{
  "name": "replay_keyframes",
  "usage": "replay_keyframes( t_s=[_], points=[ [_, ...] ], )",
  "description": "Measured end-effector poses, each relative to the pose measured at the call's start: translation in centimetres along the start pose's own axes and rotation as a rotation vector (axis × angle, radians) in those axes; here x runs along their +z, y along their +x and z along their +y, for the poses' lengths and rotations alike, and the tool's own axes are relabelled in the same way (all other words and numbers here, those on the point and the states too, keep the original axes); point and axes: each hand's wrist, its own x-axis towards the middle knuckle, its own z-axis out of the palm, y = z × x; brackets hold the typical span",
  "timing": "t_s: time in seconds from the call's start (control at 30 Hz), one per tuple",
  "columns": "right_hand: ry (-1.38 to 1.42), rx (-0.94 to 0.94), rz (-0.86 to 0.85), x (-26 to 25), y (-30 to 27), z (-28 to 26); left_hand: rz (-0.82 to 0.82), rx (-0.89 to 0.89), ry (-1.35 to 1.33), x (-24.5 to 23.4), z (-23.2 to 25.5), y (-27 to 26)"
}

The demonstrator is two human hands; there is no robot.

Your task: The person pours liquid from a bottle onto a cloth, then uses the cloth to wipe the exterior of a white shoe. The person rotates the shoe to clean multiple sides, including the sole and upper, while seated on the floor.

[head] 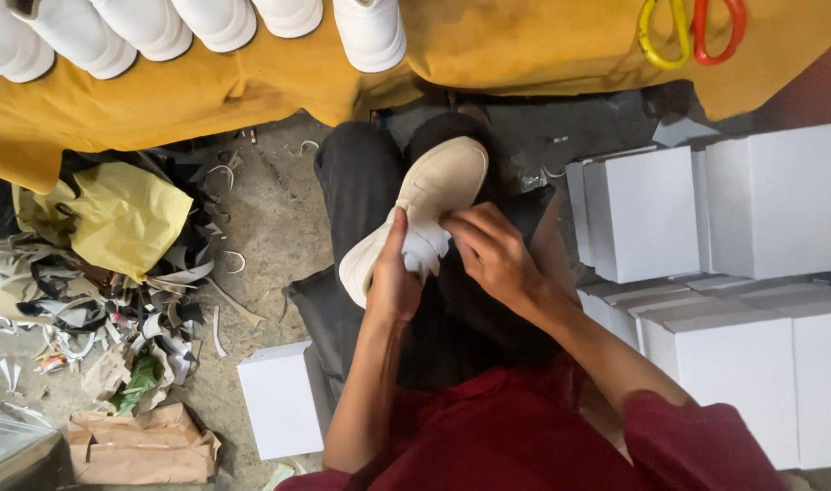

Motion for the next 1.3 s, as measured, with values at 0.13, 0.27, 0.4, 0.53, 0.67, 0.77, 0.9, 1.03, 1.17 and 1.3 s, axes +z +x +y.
replay_keyframes(
  t_s=[0.13, 0.27, 0.4, 0.53, 0.67, 0.77, 0.9, 1.03, 1.17, 1.3],
  points=[
    [0.173, 0.154, -0.031, -1.9, -0.3, -0.8, -0.023, 0.046, 0.001, -0.6, -0.4, -0.1],
    [0.104, 0.129, 0.104, -3.2, 2.8, -2.3, -0.086, 0.022, 0.103, 0.5, 0.0, -1.8],
    [0.137, 0.117, 0.097, -0.1, 0.5, -2.4, -0.060, 0.057, -0.127, -2.2, -1.9, 0.9],
    [0.265, 0.212, 0.101, -4.8, 0.1, -2.0, -0.069, 0.127, -0.206, -4.6, -2.8, 1.4],
    [0.227, 0.368, 0.330, -8.7, -0.4, -1.6, -0.321, 0.378, -0.434, -8.8, -5.0, 2.9],
    [0.240, 0.357, 0.354, -9.3, 0.0, -2.6, -0.454, 0.560, -0.345, -8.8, -4.0, 1.7],
    [0.245, 0.265, 0.352, -8.0, 1.0, -5.2, -0.568, 0.709, -0.269, -8.4, -4.0, -0.2],
    [0.252, 0.011, 0.360, -6.4, 4.5, -8.8, -0.494, 0.679, -0.268, -8.0, -6.1, -0.3],
    [0.150, -0.184, 0.350, -5.0, 6.8, -10.8, -0.359, 0.804, 0.378, -7.3, -6.9, -2.3],
    [0.089, -0.265, 0.401, -5.0, 7.5, -5.7, -0.354, 0.986, 0.705, -9.4, -11.4, 0.0]
  ],
)
